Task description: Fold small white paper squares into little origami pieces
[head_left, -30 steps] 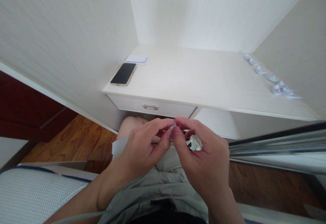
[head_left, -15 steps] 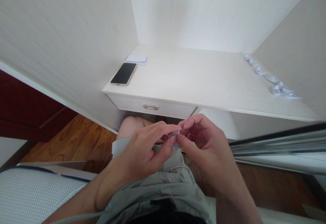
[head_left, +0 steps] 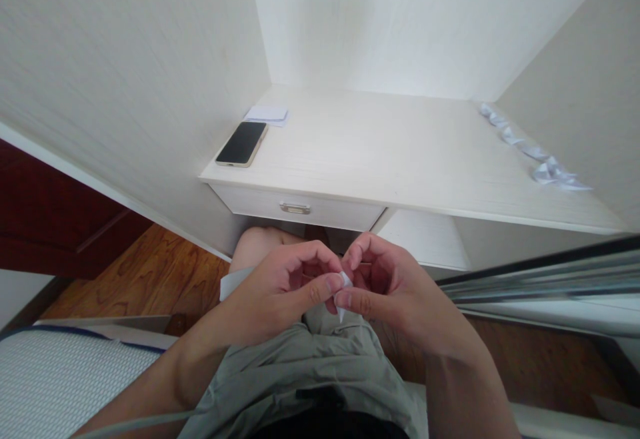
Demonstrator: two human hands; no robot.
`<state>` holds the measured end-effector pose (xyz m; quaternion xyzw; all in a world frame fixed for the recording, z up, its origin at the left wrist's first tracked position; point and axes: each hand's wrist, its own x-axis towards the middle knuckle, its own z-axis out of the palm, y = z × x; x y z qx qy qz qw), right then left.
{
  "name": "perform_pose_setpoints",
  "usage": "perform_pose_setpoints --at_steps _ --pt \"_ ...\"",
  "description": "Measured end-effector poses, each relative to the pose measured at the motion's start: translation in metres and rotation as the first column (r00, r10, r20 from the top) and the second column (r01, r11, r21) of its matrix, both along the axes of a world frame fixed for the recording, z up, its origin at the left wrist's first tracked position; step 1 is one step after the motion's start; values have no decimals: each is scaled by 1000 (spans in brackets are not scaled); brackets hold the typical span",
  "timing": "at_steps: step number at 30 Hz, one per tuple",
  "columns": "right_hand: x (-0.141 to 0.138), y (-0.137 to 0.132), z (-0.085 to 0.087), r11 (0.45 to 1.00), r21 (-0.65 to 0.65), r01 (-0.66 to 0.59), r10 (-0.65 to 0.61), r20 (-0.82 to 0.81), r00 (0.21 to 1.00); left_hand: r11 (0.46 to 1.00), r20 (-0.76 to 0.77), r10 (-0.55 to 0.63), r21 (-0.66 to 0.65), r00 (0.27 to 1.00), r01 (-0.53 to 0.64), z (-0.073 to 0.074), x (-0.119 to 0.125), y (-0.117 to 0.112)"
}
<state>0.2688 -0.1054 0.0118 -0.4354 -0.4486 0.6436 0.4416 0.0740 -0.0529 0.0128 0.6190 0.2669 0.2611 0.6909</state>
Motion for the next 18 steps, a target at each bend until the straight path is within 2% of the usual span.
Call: perform_pose_setpoints --at_steps 4,7,13,18 --pt "3 2 -5 998 -48 -28 26 -46 999 978 22 -94 -186 995 97 -3 2 6" --pt "7 2 -11 998 -41 -41 36 -119 992 939 31 -63 -338 998 69 -7 6 9" --pt "17 -8 -34 986 151 -78 90 -79 993 766 144 123 -643 982 -2 -19 16 8" --pt "17 -9 -49 982 186 -44 75 -164 984 634 171 149 -773 974 39 -29 19 5"
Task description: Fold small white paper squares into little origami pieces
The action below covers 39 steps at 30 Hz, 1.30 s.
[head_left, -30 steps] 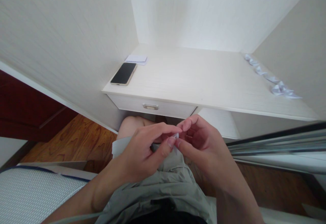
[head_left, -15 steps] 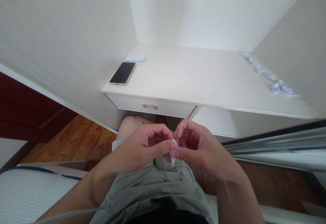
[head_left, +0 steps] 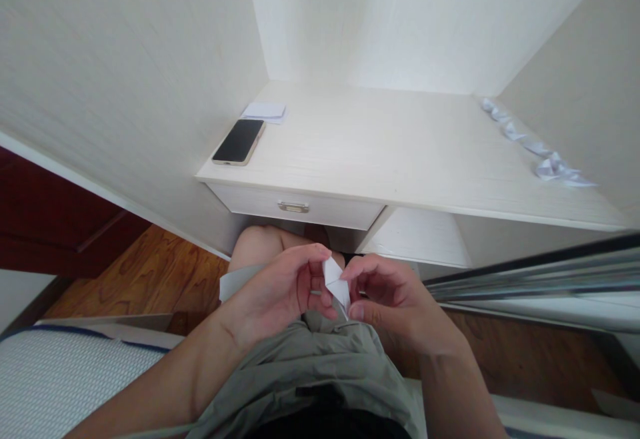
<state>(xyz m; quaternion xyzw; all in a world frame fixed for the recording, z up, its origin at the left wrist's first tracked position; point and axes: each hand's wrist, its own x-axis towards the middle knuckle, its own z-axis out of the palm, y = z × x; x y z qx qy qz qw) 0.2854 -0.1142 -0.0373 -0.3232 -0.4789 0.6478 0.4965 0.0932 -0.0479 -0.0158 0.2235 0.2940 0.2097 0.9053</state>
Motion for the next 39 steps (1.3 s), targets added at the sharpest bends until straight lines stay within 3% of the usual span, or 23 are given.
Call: perform_pose_setpoints --at_steps 3,7,12,18,23,29,34,39 --pt "0 2 -3 1000 11 20 -20 -27 999 998 16 -16 -62 1000 17 -1 1 -3" --pt "0 4 -5 999 38 22 -21 -37 999 998 -6 32 -46 999 -32 1 0 -7" --pt "1 4 0 997 79 28 -34 75 997 992 -85 127 36 988 -125 3 2 -11" --pt "5 -3 1 993 102 65 -89 245 965 944 -161 309 171 937 -282 5 7 -15" --pt "-13 -11 -15 975 71 211 -215 53 975 917 -64 381 154 922 -368 2 9 -17" --pt "-50 -12 -20 873 -124 473 -489 -224 843 884 21 459 95 888 -458 2 14 -23" --pt "-66 -10 -9 848 -315 426 -525 -392 756 880 90 461 80 883 -468 11 15 -24" --pt "-72 -11 -1 836 -331 438 -547 -427 720 879 87 454 120 887 -461 14 14 -26"
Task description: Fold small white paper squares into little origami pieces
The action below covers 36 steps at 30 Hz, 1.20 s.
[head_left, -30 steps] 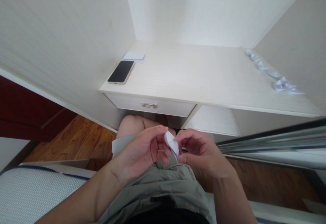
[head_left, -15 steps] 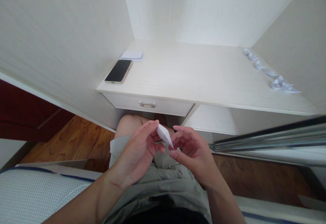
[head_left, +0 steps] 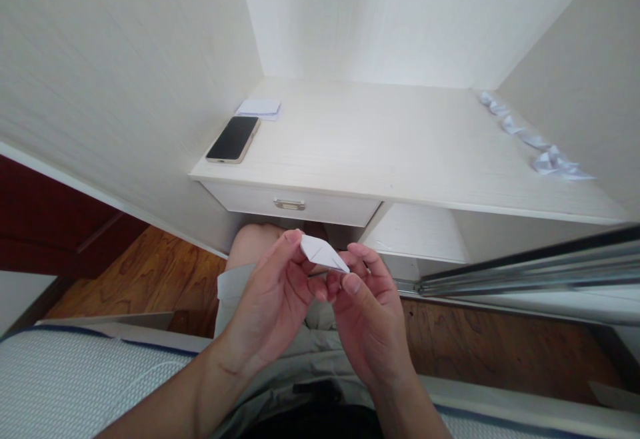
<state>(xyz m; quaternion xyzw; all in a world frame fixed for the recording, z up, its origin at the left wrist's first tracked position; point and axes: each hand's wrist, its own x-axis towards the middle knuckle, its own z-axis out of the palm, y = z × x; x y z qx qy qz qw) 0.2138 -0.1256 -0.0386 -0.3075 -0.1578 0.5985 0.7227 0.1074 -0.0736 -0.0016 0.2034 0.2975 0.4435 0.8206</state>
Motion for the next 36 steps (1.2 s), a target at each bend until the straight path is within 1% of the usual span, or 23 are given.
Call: perform_pose_setpoints --at_steps 5,9,13,16,18,21,26,30,33,36 --pt "-2 0 8 1000 -20 8 -8 -10 1000 999 -31 19 45 999 -18 -1 -1 -2" --pt "-4 2 13 999 -34 41 -38 65 997 998 -38 45 36 998 -43 -1 -1 -3" --pt "-6 2 16 998 -28 47 -44 91 995 998 -14 66 22 998 -65 0 -1 -3" --pt "-5 1 16 999 -26 32 -30 86 996 998 -8 64 16 998 -64 0 0 -2" --pt "-1 2 15 1000 -9 17 -16 110 994 998 -8 65 15 998 -64 0 0 -2" --pt "9 2 12 999 23 -36 31 207 978 998 -12 63 7 998 -63 1 -1 0" --pt "31 3 7 976 105 -193 147 339 929 1000 -15 -1 -26 1000 0 1 -6 1" --pt "43 3 10 965 93 -246 184 432 883 999 -6 -22 -30 1000 22 1 -8 2" --pt "52 4 15 938 102 -331 245 479 843 999 -11 -43 -32 999 43 2 -9 2" --pt "59 6 17 928 76 -365 271 536 800 997 -31 -70 -20 997 69 2 -10 1"
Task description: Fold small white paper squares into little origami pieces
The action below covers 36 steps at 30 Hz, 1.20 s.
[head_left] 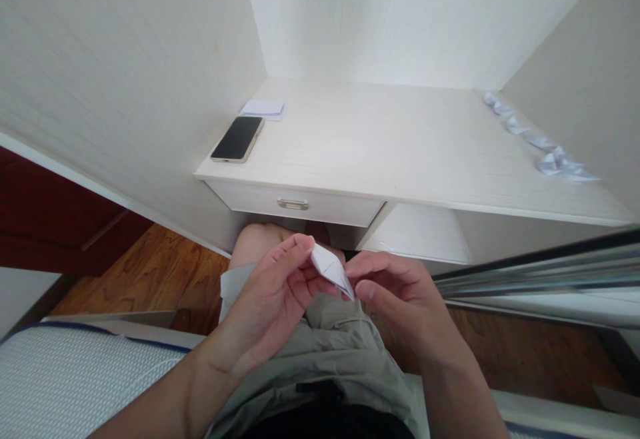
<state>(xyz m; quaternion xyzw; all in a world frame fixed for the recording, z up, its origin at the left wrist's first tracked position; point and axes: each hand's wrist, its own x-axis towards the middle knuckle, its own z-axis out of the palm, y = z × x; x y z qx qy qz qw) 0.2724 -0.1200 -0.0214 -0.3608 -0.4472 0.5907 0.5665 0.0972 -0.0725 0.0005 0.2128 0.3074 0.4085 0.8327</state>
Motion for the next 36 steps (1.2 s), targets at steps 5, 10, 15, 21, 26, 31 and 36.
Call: perform_pose_setpoints --at_steps 5,10,15,21,26,31,36 --pt "5 1 3 998 57 -20 11 153 988 1000 -13 -24 -5 1000 24 1 0 0" --pt "11 1 14 988 149 -27 -26 343 939 1000 -57 -26 -19 998 25 0 0 0" --pt "12 0 23 959 284 -19 -153 571 807 1000 -94 -18 -5 995 18 0 0 -1" --pt "10 -10 17 874 485 -28 -367 698 615 998 -152 -23 47 988 31 4 3 0" --pt "11 -17 14 840 540 -45 -427 711 559 997 -130 -24 75 991 34 3 7 -1" --pt "16 -17 17 873 486 -41 -371 715 593 994 -135 -26 98 991 39 2 8 -3" --pt "19 -17 18 892 445 -78 -313 733 605 996 -130 -32 82 991 43 3 9 -4"
